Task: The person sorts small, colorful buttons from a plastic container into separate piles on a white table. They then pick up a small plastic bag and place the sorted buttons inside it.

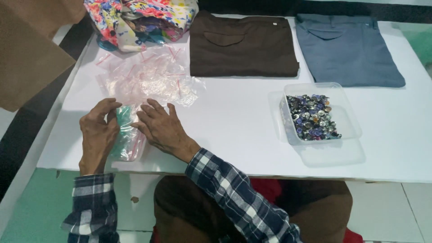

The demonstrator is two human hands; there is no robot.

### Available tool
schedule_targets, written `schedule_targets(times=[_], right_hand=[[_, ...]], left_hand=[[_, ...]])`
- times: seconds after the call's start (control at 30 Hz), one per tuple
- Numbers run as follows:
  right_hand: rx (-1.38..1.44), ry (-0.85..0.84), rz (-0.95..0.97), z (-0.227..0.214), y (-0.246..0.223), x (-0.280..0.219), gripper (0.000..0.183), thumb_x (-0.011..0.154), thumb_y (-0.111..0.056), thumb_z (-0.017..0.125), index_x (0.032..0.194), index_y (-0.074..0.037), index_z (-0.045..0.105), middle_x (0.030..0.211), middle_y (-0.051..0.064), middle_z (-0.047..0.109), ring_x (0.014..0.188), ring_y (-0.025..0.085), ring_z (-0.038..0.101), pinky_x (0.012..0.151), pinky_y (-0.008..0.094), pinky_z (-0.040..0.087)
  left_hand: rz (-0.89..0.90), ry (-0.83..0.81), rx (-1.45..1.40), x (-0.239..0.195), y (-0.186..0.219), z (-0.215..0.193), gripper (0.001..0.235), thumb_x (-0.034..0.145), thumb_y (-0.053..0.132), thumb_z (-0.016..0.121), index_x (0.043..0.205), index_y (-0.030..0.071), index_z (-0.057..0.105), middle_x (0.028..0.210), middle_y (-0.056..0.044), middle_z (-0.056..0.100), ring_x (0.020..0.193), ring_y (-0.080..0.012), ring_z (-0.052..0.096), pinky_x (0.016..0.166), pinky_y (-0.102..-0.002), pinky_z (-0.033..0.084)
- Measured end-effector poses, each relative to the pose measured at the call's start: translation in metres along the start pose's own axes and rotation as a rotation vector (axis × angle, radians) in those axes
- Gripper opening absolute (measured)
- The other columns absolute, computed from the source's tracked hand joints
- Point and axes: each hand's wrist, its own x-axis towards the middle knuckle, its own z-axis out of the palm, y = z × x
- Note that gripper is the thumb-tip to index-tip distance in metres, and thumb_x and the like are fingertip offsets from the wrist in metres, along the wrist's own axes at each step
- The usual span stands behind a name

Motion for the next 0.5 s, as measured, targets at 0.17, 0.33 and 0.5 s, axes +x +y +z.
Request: schedule_targets(times=[0.17, 0.33, 0.5], right_hand=[[0.014, 0.079, -0.082, -0.015, 0.0, -0.002, 0.044, 0.105, -0.043, 0.045, 0.134, -0.013, 0.059, 0.144, 0.011, 0.06, 0.142, 0.029, 0.051, 0.101, 0.055, 0.042], [0.048, 0.183, -0.101, -0.053, 0.011, -0.006, 0.041, 0.105, -0.039, 0.051, 0.134, -0.011, 0.056, 0.149, 0.019, 0.055, 0.138, 0.038, 0.056, 0.106, 0.055, 0.046], [0.077, 0.255, -0.131, -0.102, 0.04, -0.02, 0.038, 0.103, -0.03, 0.062, 0.133, -0.007, 0.057, 0.144, 0.024, 0.057, 0.133, 0.042, 0.058, 0.099, 0.051, 0.048]], left_hand=[[0.163, -0.024, 0.217, 0.002, 0.0, -0.002, 0.024, 0.096, -0.012, 0.058, 0.116, -0.007, 0.071, 0.13, -0.025, 0.068, 0.116, -0.0393, 0.067, 0.088, -0.045, 0.056], [0.362, 0.045, 0.304, 0.014, 0.039, 0.002, 0.027, 0.096, -0.017, 0.058, 0.118, -0.01, 0.071, 0.129, -0.032, 0.068, 0.118, -0.0443, 0.066, 0.093, -0.048, 0.056], [0.507, 0.087, 0.197, 0.022, 0.098, 0.026, 0.016, 0.107, -0.009, 0.057, 0.121, -0.009, 0.064, 0.131, -0.033, 0.066, 0.119, -0.0476, 0.067, 0.096, -0.053, 0.056]])
